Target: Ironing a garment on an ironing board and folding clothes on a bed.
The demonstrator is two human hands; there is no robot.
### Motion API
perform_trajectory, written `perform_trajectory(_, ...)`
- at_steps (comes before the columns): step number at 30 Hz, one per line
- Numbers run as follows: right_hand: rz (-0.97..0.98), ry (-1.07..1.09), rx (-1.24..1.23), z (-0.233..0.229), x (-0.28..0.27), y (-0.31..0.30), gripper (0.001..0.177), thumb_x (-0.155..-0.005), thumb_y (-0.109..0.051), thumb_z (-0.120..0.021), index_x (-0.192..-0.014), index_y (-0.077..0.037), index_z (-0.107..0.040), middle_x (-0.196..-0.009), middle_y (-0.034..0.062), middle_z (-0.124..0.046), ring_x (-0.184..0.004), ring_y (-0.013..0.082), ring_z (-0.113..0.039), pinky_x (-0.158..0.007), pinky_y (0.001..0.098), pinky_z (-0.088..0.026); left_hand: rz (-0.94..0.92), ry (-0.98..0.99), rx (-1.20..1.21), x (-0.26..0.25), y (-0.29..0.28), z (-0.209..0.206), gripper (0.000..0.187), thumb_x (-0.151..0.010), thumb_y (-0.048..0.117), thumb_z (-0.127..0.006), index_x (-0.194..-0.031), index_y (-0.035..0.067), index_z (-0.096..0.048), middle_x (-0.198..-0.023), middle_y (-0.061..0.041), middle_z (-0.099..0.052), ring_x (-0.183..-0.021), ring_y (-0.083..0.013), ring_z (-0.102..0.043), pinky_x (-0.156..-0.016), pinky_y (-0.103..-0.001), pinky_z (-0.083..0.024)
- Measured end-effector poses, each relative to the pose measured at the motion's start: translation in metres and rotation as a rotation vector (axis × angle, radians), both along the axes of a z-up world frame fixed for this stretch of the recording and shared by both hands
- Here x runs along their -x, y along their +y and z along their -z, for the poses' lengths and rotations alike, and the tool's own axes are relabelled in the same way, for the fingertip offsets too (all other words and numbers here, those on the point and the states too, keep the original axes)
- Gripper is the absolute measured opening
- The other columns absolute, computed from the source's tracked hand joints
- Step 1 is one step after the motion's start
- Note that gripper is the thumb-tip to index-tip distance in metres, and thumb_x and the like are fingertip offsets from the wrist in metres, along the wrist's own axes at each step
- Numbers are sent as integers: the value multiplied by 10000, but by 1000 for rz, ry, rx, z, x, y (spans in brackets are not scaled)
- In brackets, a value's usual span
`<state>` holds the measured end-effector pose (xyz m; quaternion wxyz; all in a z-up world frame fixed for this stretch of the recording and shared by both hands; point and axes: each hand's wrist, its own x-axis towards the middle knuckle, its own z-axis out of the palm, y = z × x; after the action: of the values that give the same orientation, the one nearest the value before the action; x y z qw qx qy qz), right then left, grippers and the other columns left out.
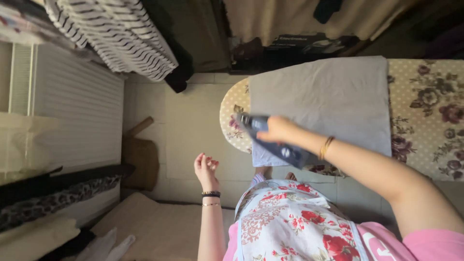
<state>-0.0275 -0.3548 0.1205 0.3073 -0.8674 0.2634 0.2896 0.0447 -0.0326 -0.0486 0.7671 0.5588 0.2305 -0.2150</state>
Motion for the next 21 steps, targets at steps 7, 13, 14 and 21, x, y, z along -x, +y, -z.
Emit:
perform_trajectory(7, -97, -163, -14, 0, 100, -1, 620, -703, -608, -785, -855, -8, -759, -709, 194, -728, -698, 353, -744, -675, 455, -584, 178, -128, 57, -6, -42, 9, 179, -1060, 208, -617, -1068, 31, -591, -850, -67, -642, -629, -135, -556, -604, -301, -504)
perform_trajectory(13, 293, -141, 46, 1, 162, -80, 636, -694, -647, -788, -917, -52, -770, -724, 171, -743, -669, 305, -743, -650, 433, -590, 641, -777, -802, 31, -121, -82, 220, -1069, 254, -598, -1009, 52, -660, -858, -136, -692, -728, -290, -666, -686, -395, -534)
perform_trajectory(14, 420, -108, 66, 9, 172, -100, 670, -727, -639, -792, -902, 6, -740, -693, 179, -736, -612, 297, -730, -600, 434, -582, 680, -921, -892, 32, -138, -97, 219, -1019, 271, -629, -1026, 52, -642, -900, -147, -694, -783, -341, -667, -698, -436, -526)
perform_trajectory(21, 877, -134, 289, 67, 287, -229, 696, -883, -591, -765, -783, 91, -676, -629, 197, -673, -493, 272, -654, -504, 393, -533, 736, -1083, -1107, 40, -165, -76, 402, -929, 251, -657, -1248, 11, -607, -1023, -186, -709, -878, -395, -666, -730, -504, -526)
